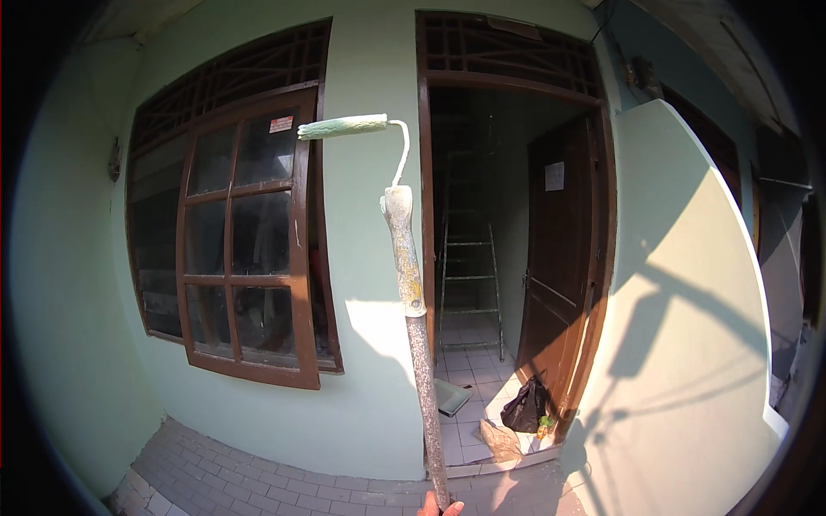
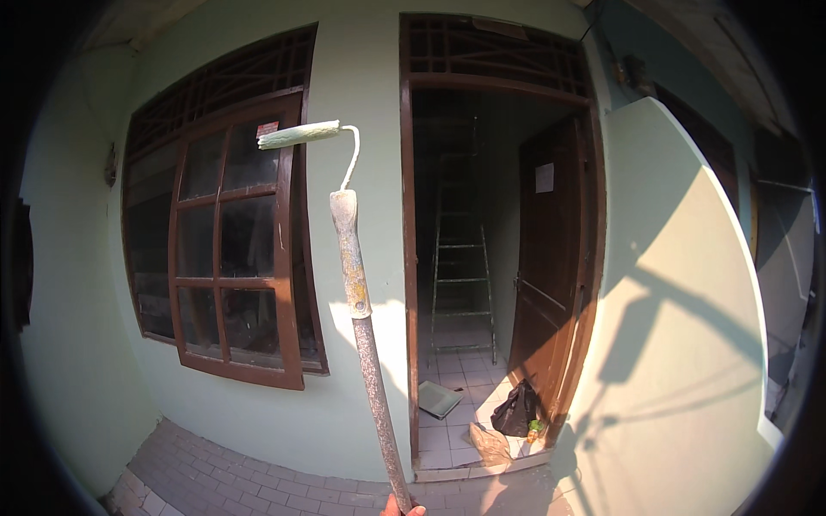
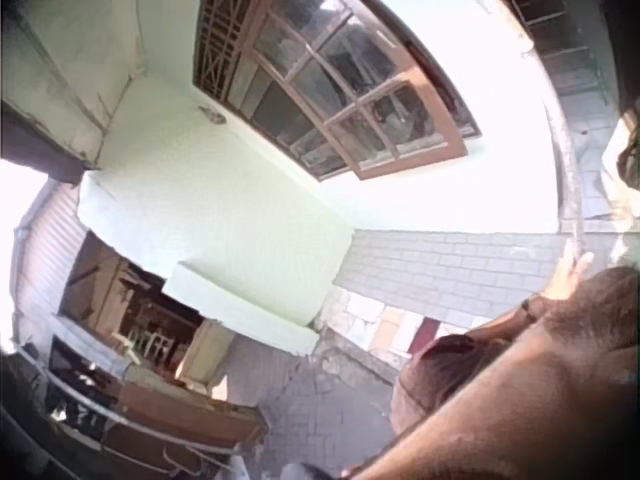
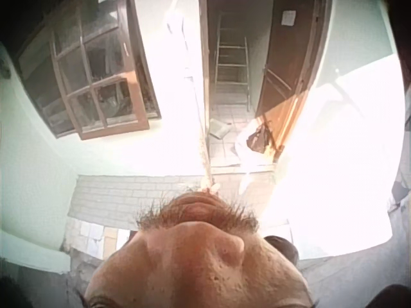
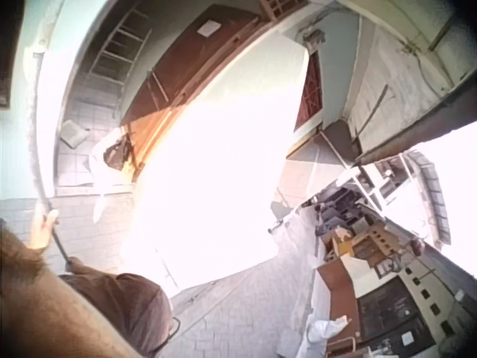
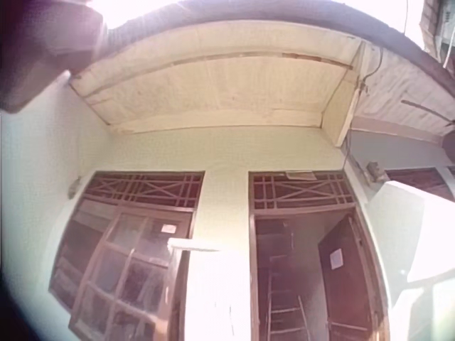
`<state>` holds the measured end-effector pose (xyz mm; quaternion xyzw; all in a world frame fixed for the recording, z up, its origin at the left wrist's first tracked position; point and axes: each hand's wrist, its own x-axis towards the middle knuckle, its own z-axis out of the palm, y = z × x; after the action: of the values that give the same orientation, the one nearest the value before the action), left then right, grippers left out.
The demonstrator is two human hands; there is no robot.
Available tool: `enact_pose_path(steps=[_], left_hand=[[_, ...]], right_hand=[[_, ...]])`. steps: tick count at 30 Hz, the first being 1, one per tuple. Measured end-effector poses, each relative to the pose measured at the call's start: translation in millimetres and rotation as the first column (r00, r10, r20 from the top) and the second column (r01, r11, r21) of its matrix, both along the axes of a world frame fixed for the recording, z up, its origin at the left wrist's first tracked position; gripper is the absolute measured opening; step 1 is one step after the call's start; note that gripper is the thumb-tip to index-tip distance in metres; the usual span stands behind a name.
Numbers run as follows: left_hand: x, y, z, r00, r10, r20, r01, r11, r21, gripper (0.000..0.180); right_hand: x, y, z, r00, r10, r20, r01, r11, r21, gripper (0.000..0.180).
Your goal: Painting the exterior and interior walls of a house using a paint roller on an extension pole.
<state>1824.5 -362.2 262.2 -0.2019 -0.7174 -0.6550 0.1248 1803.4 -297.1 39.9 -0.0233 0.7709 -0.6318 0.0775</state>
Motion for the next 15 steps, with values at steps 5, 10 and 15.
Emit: enact_pose_path(steps=[5,10,15], left_hand=[[-34,-19,4,0.991,0.105,0.088,-0.121,0.973,0.198,0.022],[-119,-41,29,0.983,0.016,0.182,0.004,0.994,-0.109,0.044],[-221,-5,112,0.993,0.025,-0.117,-0.031,0.998,-0.053,0.053]], right_hand=[[20,-32,-15,0.992,-0.084,0.099,0.093,0.992,-0.088,0.039],[20,-42,-16,0.974,-0.145,0.173,0.173,0.972,-0.159,0.039],[-108,-4,14,0.888,-0.32,-0.33,0.299,0.947,-0.116,0.055]])
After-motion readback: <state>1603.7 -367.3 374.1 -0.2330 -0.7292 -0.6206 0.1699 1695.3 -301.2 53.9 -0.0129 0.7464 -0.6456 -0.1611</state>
